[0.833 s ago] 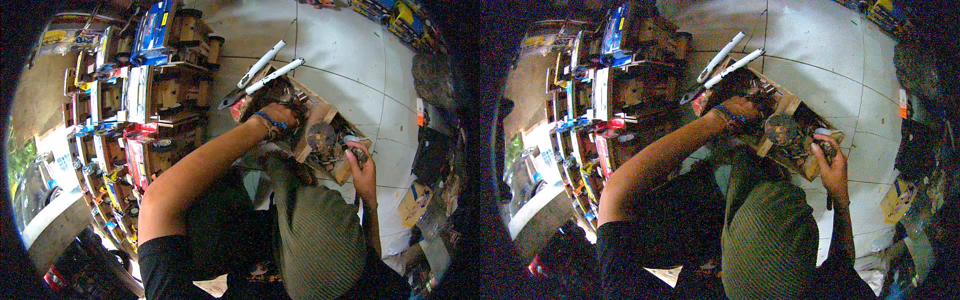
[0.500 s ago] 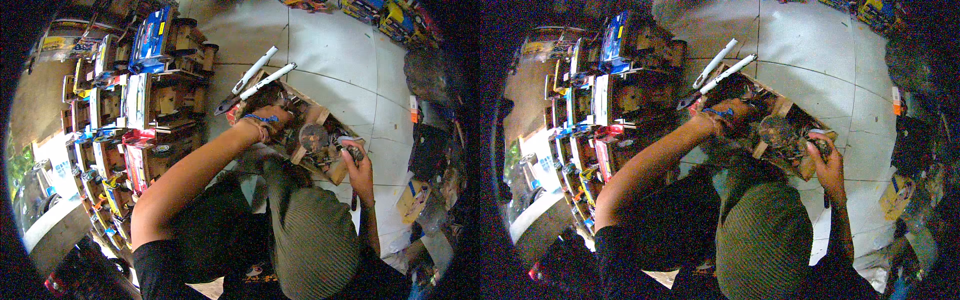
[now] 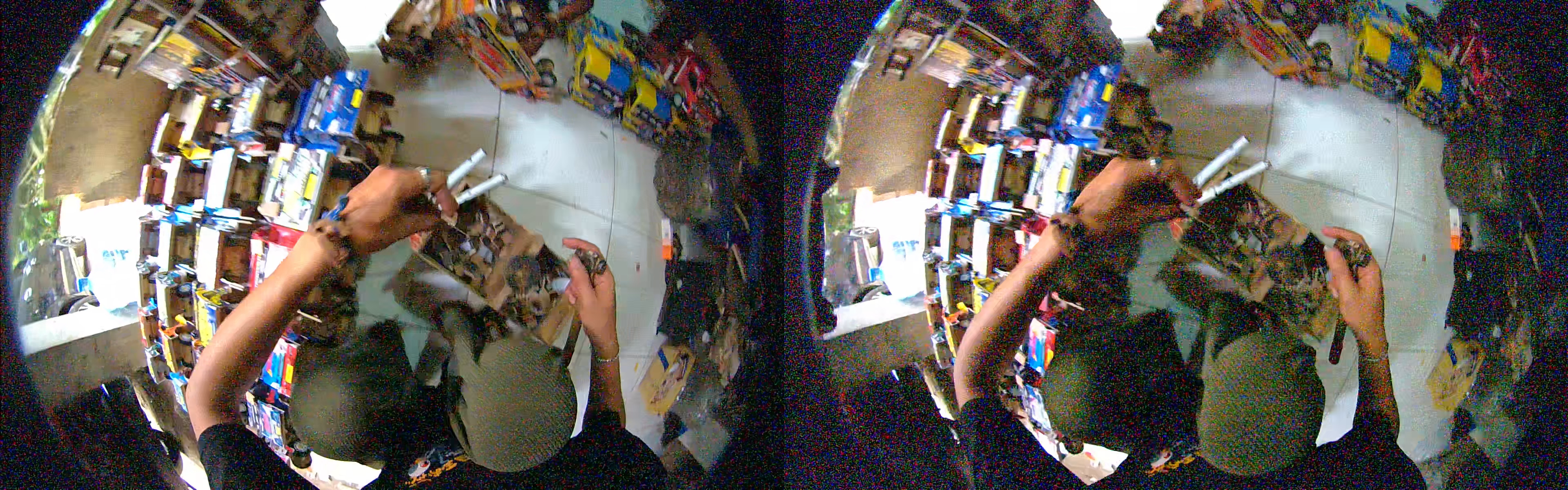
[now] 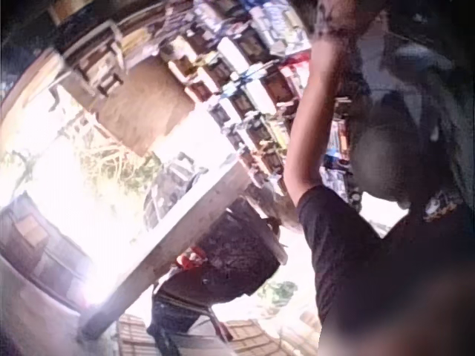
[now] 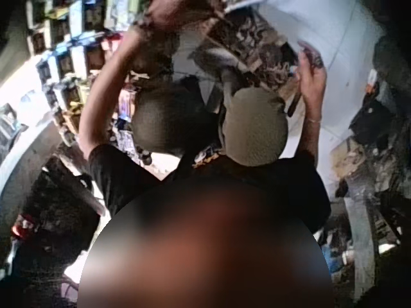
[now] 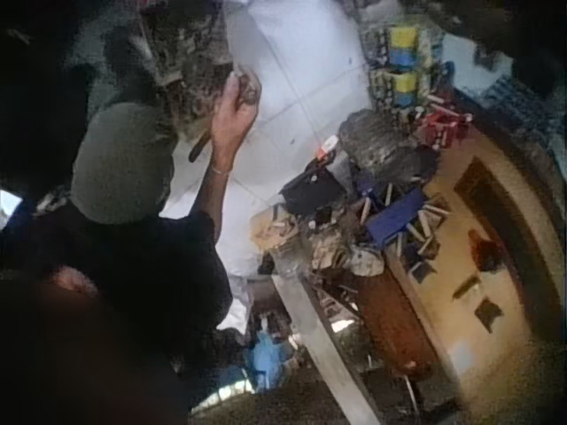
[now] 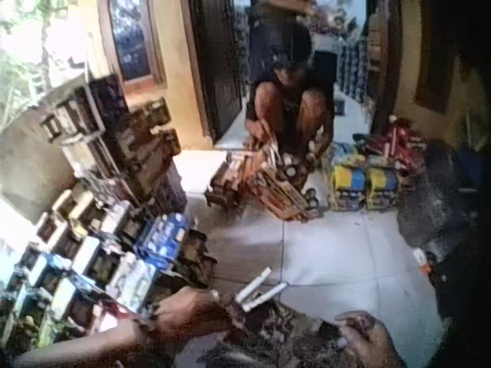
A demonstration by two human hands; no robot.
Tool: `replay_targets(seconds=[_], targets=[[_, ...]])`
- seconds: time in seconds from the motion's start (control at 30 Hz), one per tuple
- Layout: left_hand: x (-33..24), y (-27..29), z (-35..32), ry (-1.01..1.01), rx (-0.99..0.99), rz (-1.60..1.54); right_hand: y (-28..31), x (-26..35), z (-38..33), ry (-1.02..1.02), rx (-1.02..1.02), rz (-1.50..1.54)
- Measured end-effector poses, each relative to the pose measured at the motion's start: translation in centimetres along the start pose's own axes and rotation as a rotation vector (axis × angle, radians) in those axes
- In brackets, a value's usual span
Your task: The person sits on the floor and assembles small wooden toy trucks. They use a hammer to drive nails into the wooden bodies and attach wheels. The person repeatedly picks up nails, positions them on the toy, and hammers them in place.
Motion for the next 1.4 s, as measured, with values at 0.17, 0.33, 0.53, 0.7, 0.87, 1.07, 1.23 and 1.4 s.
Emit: replay_targets(seconds=[0.17,0.33,0.53,0.7,0.87,1.07,1.23,1.4], targets=[[-2.6,4.2,-4.8,-0.027,-0.184,-0.212,-5.0,5.6,0.5,0.133,0.165,0.042],[-3.7,8.7,-9.7,-0.059,-0.286,-0.065,-6.4,10.0,0.7,0.237,0.045,0.198],[-0.9,11.8,-17.7,0.002,-0.573,-0.235,-2.0,13.1,4.6,0.33,-0.391,0.432],[3.8,14.2,-25.7,0.284,-1.006,-0.466,-3.0,12.6,5.7,0.357,-0.164,0.448],[6.9,13.9,-31.6,0.291,-1.23,-0.725,-6.3,10.1,4.3,0.241,-0.067,0.577],[8.1,12.9,-36.6,0.558,-1.118,-0.586,-11.7,8.0,0.0,0.094,0.111,0.398],[8.7,12.3,-38.1,0.61,-0.998,-0.458,-15.1,8.7,1.0,0.12,0.398,0.21],[10.6,11.5,-38.0,0.623,-0.902,-0.582,-18.9,11.6,1.4,0.217,0.661,0.076]])
Point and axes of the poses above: each hand's wrist, its own z-axis towards the middle knuckle, its own y-axis out of the back of the hand, x = y × z, the point moved 4 cm from there along z, towards the middle knuckle, and after that the axes turned 3 degrees about z, right-handed, at the moved point
